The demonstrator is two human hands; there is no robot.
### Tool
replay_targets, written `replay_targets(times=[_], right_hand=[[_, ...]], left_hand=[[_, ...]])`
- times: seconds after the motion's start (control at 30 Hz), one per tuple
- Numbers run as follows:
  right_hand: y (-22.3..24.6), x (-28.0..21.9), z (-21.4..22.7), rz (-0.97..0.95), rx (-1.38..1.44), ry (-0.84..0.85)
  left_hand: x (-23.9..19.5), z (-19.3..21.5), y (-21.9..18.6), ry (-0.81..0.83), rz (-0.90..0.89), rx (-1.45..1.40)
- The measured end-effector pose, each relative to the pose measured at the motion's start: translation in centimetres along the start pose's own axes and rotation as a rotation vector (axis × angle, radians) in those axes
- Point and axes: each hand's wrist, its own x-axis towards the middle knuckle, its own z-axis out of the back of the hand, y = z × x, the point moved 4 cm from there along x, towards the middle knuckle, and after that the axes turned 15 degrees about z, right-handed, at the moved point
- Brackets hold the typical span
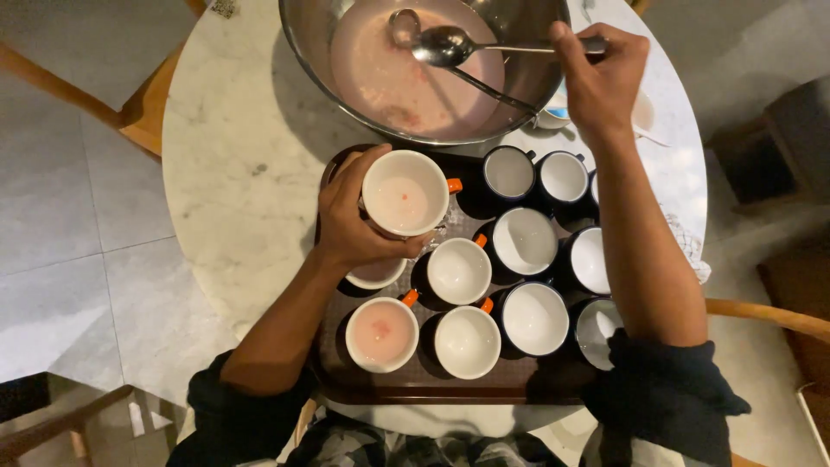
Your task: The person uses a ladle to scoop a pink liquid from a large metal bowl and pours it into small white cups arranged on a tray. They also use a spoon to add a small amount of a white substance from a separate container into the cups.
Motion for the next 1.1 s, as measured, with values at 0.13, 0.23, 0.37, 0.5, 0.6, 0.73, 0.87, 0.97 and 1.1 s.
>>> replay_targets(times=[0.13, 0.23, 0.37, 0.5, 0.6, 0.73, 0.87, 0.97, 1.1], right_hand=[[-3.9, 1.0, -4.4, -0.036, -0.151, 0.155], [-3.8, 2.0, -6.9, -0.024, -0.203, 0.288], [-6.1, 1.9, -9.0, -0.104, -0.208, 0.336], [-6.6, 1.5, -9.1, -0.160, -0.102, 0.305], [-8.8, 0.6, -9.7, -0.112, -0.155, 0.370], [-8.5, 0.9, -9.8, -0.093, -0.150, 0.381], [-7.2, 1.2, -9.2, 0.001, -0.143, 0.311], [-7.3, 0.9, -9.2, 0.002, -0.151, 0.321], [-7.6, 0.8, -9.7, 0.026, -0.140, 0.353]], left_hand=[[0.0, -0.1, 0.1, -0.009, 0.027, 0.030], [0.1, 0.0, 0.2, 0.002, 0.021, 0.027], [0.3, 0.0, -0.1, 0.023, 0.039, 0.011], [0.4, -0.1, -0.3, 0.027, 0.065, -0.004], [0.2, -0.1, 0.2, 0.042, 0.094, 0.000], [0.1, 0.0, 0.5, 0.025, 0.094, 0.003], [-0.2, 0.2, 1.3, -0.031, 0.139, -0.011], [-0.5, 0.4, 1.5, -0.075, 0.151, -0.011], [-0.1, 0.5, 1.6, -0.092, 0.201, -0.018]])
